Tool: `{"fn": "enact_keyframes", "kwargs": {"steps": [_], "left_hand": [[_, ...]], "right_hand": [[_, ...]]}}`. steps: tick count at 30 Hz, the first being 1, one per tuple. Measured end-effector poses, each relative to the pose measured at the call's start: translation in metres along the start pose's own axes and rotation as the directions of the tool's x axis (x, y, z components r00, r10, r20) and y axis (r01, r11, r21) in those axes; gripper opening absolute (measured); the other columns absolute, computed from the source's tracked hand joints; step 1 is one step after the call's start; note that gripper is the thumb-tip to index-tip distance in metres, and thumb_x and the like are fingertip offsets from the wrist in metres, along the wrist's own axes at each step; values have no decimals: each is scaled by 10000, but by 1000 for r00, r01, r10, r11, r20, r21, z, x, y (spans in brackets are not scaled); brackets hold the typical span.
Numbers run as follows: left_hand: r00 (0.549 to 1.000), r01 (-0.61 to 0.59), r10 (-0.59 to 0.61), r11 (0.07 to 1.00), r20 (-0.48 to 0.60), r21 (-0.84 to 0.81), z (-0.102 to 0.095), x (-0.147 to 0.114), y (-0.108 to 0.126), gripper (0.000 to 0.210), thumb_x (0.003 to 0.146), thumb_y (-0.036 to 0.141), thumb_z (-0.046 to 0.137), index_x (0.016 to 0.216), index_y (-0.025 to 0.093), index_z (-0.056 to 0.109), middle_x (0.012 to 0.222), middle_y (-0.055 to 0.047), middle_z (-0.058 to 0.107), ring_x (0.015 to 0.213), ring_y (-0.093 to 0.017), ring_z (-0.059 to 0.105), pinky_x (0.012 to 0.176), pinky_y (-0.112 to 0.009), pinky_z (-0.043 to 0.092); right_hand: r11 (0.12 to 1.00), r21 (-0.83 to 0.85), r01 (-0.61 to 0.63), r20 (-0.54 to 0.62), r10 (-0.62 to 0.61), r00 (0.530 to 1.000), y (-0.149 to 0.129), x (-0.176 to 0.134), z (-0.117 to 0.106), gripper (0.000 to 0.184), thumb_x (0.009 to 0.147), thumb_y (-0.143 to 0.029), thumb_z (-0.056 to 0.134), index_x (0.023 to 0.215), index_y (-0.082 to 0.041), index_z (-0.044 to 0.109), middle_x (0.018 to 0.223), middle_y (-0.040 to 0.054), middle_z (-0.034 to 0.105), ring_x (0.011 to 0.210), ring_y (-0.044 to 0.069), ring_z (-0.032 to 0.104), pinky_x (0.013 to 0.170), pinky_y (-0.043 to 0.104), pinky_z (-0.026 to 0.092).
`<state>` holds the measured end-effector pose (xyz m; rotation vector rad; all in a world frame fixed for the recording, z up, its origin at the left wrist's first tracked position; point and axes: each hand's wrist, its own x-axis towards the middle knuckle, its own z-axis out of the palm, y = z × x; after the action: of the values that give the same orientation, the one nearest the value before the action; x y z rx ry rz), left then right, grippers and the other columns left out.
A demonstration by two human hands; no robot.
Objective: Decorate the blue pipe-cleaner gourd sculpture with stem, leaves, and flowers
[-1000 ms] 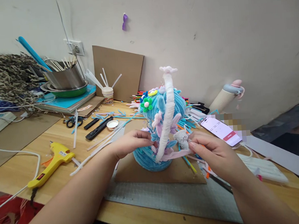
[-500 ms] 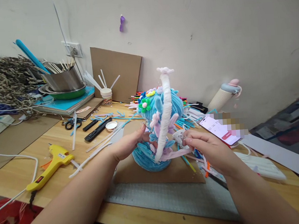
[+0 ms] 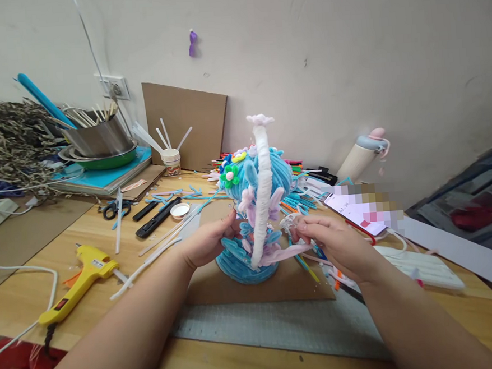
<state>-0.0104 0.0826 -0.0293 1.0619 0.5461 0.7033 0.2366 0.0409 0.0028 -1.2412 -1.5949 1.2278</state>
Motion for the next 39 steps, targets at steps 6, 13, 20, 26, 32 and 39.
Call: {"fn": "enact_keyframes", "kwargs": {"steps": [6,13,20,26,32,39], "left_hand": [[999,30,-28,991,18,-134,-2,3,-3,457,826,508,578,1084,141,667,990,-101,721,915,-239,669,853,-364,490],[998,-23,17,995,63,92,-11,-4,4,423,756,510,652,884,112,713,917,-112,721,897,-260,638,875,-380,448],[998,-38,31,984,46,172,-19,-5,5,390,746,502,656,852,133,724,923,-92,722,901,-249,618,868,-373,420],[997,-34,22,981,69,189,-14,-7,10,401,759,502,629,872,130,726,955,-104,718,950,-270,618,903,-397,417],[991,-23,-16,958,133,286,-8,-8,15,319,701,333,722,958,143,714,931,-66,719,888,-209,635,893,-339,438],[995,-33,-24,844,100,535,-4,-10,17,260,747,310,702,955,155,682,985,-25,693,941,-181,604,902,-301,442]], "right_hand": [[1000,-18,-12,15,12,1000,2,-2,-1,258,830,-317,518,608,-185,526,702,14,536,731,158,498,698,289,374],[988,-151,-38,22,41,999,-13,-8,-3,282,814,-346,502,580,-189,497,674,10,498,695,157,464,656,288,353],[951,-309,17,70,5,998,-19,-9,-12,328,825,-357,478,549,-198,401,683,-2,445,694,153,445,640,288,354],[905,-426,18,110,32,993,-28,-7,-21,299,822,-359,457,569,-199,445,719,15,507,741,173,482,704,312,391],[883,-470,8,107,47,993,-29,-8,-21,307,813,-375,472,560,-202,459,631,3,491,650,158,469,612,287,399],[872,-490,-7,203,122,971,-26,-7,-28,281,798,-356,468,564,-206,423,640,3,457,661,161,455,610,288,386]]}}
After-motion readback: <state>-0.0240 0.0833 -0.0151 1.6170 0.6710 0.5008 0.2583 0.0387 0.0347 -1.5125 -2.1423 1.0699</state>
